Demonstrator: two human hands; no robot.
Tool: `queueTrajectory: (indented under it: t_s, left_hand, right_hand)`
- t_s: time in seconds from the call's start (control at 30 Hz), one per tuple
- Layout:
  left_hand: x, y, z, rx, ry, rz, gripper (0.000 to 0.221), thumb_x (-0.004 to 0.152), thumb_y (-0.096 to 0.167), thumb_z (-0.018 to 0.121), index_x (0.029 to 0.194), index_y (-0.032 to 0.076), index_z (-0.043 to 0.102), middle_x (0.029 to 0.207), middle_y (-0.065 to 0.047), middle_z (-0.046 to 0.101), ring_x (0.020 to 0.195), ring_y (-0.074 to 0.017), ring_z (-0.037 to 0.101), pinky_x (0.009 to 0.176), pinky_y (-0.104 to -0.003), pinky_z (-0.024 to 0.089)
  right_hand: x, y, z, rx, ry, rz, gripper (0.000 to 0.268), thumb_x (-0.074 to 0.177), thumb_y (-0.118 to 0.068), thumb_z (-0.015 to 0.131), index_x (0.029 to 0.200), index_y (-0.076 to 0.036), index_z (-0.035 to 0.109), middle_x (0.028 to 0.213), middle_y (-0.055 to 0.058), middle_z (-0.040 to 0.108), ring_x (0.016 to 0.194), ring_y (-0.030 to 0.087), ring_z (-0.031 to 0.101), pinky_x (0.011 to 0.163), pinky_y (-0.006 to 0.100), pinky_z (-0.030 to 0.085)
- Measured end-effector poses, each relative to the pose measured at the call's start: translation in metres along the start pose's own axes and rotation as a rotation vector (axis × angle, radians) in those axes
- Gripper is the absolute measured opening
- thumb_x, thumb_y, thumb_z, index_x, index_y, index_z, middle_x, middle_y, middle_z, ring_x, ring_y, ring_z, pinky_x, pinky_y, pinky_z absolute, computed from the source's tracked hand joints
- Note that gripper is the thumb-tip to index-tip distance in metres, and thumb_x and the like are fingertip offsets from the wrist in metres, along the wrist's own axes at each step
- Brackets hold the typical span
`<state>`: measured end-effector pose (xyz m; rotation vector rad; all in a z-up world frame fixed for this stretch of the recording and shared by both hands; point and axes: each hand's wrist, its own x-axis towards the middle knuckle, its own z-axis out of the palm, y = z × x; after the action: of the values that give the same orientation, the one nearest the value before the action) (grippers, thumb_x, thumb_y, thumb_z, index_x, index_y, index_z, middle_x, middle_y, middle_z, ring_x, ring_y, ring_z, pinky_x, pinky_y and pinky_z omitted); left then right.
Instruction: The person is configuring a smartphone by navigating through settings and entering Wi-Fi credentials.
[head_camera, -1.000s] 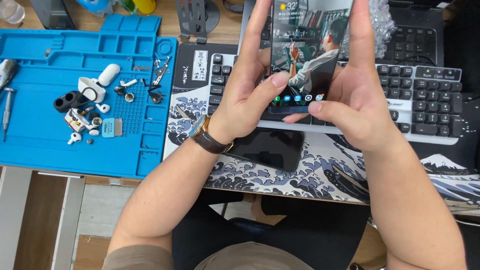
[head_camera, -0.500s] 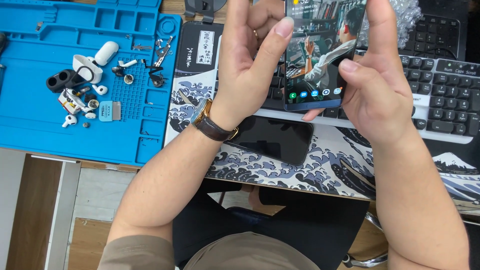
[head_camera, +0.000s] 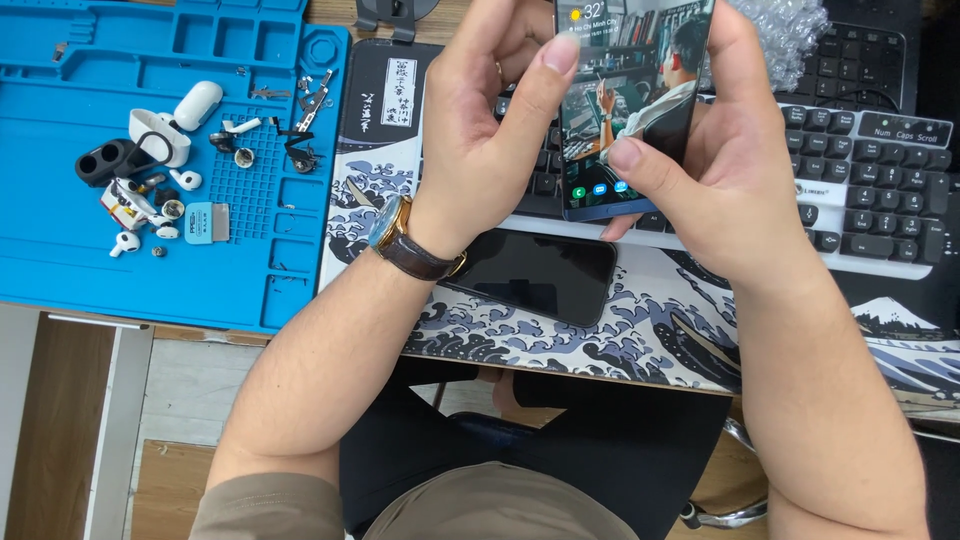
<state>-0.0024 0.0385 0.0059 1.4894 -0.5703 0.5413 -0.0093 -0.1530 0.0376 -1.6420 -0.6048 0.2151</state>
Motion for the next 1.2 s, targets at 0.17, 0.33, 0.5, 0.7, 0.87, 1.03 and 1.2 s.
queueTrajectory:
  t_s: [0.17,0.33,0.5,0.7,0.87,1.03,1.2]
  left_hand:
    - [0.002,0.003,0.000,0.017,0.013,0.010,0.023,0.110,0.033,0.047,0.108,0.010,0.051,0.087,0.000,0.043,0.075,-0.0115,0.039,0.068,-0.029,0.035]
    - [0.002,-0.002,0.000,0.053,0.051,0.037,0.023,0.108,0.032,0.047,0.097,0.012,0.043,0.079,0.000,0.032,0.069,-0.0112,0.033,0.064,-0.029,0.031]
    - [-0.002,-0.015,0.000,0.056,0.182,-0.107,0.023,0.107,0.037,0.062,0.123,0.020,0.059,0.100,0.004,0.069,0.088,-0.0061,0.066,0.074,-0.023,0.055]
    - [-0.006,-0.009,-0.006,0.302,-0.109,-0.171,0.063,0.101,0.046,0.077,0.144,0.023,0.037,0.111,0.001,0.072,0.091,-0.0106,0.074,0.070,-0.025,0.055]
    - [-0.006,-0.013,-0.005,0.168,-0.078,-0.125,0.055,0.103,0.040,0.076,0.141,0.024,0.040,0.129,-0.001,0.067,0.118,-0.0157,0.076,0.097,-0.026,0.067]
    - [-0.003,-0.007,-0.001,0.228,0.072,-0.092,0.039,0.097,0.039,0.073,0.122,0.018,0.052,0.111,-0.001,0.069,0.103,-0.0145,0.074,0.087,-0.029,0.061]
    - [0.000,0.012,0.002,0.244,0.183,-0.081,0.036,0.093,0.051,0.063,0.106,0.018,0.057,0.095,0.004,0.069,0.089,-0.0119,0.074,0.077,-0.028,0.058]
  right_hand:
    - [0.000,-0.001,-0.001,0.006,-0.029,-0.027,0.067,0.101,-0.010,0.059,0.155,-0.011,0.019,0.131,0.020,0.052,0.089,0.026,0.070,0.053,0.033,0.068]
    - [-0.001,0.001,0.000,0.000,-0.055,-0.029,0.062,0.099,-0.004,0.057,0.150,-0.008,0.023,0.129,0.018,0.048,0.095,0.026,0.066,0.056,0.033,0.069]
    - [0.000,0.007,0.004,-0.048,-0.082,-0.007,0.064,0.099,-0.006,0.060,0.153,-0.010,0.025,0.132,0.012,0.042,0.102,0.022,0.063,0.060,0.031,0.070]
    - [0.000,0.010,-0.002,-0.118,-0.063,-0.064,0.064,0.103,-0.016,0.059,0.156,-0.011,0.024,0.142,0.013,0.040,0.113,0.023,0.057,0.061,0.033,0.071]
    - [0.000,0.008,0.001,-0.127,-0.078,-0.053,0.065,0.102,-0.017,0.059,0.156,-0.011,0.023,0.145,0.014,0.039,0.116,0.025,0.061,0.064,0.032,0.070]
    - [-0.001,0.012,0.008,-0.163,-0.108,-0.073,0.065,0.104,-0.014,0.059,0.157,-0.008,0.023,0.148,0.013,0.037,0.110,0.024,0.062,0.068,0.031,0.070]
    - [-0.003,0.020,0.015,-0.244,-0.083,-0.167,0.064,0.105,-0.013,0.057,0.156,-0.001,0.022,0.143,0.018,0.040,0.100,0.027,0.066,0.067,0.032,0.069]
